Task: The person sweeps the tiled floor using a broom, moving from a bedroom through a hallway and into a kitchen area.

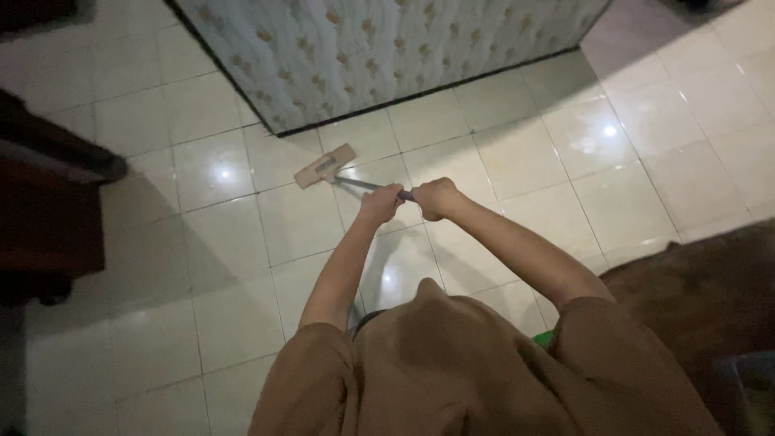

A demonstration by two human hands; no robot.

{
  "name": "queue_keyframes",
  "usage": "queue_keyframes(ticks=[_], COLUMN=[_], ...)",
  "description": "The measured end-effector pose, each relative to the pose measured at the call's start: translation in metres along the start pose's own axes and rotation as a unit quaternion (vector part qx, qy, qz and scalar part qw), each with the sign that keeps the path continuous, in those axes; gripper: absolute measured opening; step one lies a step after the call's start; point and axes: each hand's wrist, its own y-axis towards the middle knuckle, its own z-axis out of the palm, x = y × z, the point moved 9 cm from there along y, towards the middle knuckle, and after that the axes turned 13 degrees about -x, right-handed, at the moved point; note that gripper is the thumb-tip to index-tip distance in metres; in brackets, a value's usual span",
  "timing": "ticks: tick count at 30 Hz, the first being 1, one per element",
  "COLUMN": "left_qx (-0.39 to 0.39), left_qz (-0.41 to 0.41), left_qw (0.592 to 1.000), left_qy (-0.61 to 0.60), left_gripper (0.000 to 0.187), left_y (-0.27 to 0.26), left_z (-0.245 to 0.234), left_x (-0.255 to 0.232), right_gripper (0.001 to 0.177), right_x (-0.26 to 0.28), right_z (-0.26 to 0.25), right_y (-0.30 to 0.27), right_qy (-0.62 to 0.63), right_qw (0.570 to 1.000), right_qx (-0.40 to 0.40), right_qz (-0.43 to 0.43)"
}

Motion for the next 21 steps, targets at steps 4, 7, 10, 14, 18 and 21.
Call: queue_keyframes(ticks=[4,7,10,14,18,21], left_qx=[0.001,0.013,-0.017,-0.014,0.007,0.032], left_qz=[-0.046,-0.072,-0.086,-0.090,-0.015,-0.008], left_qw=[0.999,0.997,0.995,0.994,0.994,0.997], left_qy=[0.012,0.024,0.036,0.062,0.106,0.076], left_gripper=[0.008,0.007,0.006,0.009,0.012,0.017], left_y=[-0.019,-0.046,-0.065,-0.070,-0.047,-0.020], left_z=[-0.016,-0.027,-0.030,-0.001,0.023,0.021], left_x=[0.003,0.008,0.011,0.024,0.001,-0.034], right_gripper=[0.032,0.031,0.032,0.034,0.032,0.034], right_x=[0.004,0.027,0.048,0.045,0.011,-0.028], right_z=[-0.012,-0.003,0.016,0.042,0.031,0.004], right_y=[0.006,0.000,-0.005,-0.005,-0.015,-0.032], right_qy=[0.006,-0.007,-0.006,-0.003,-0.032,-0.053], right_qw=[0.999,0.996,0.993,0.996,0.998,0.998], right_qx=[0.003,0.001,-0.020,-0.021,-0.014,0.002], right_qz=[-0.043,-0.087,-0.117,-0.092,-0.052,-0.018])
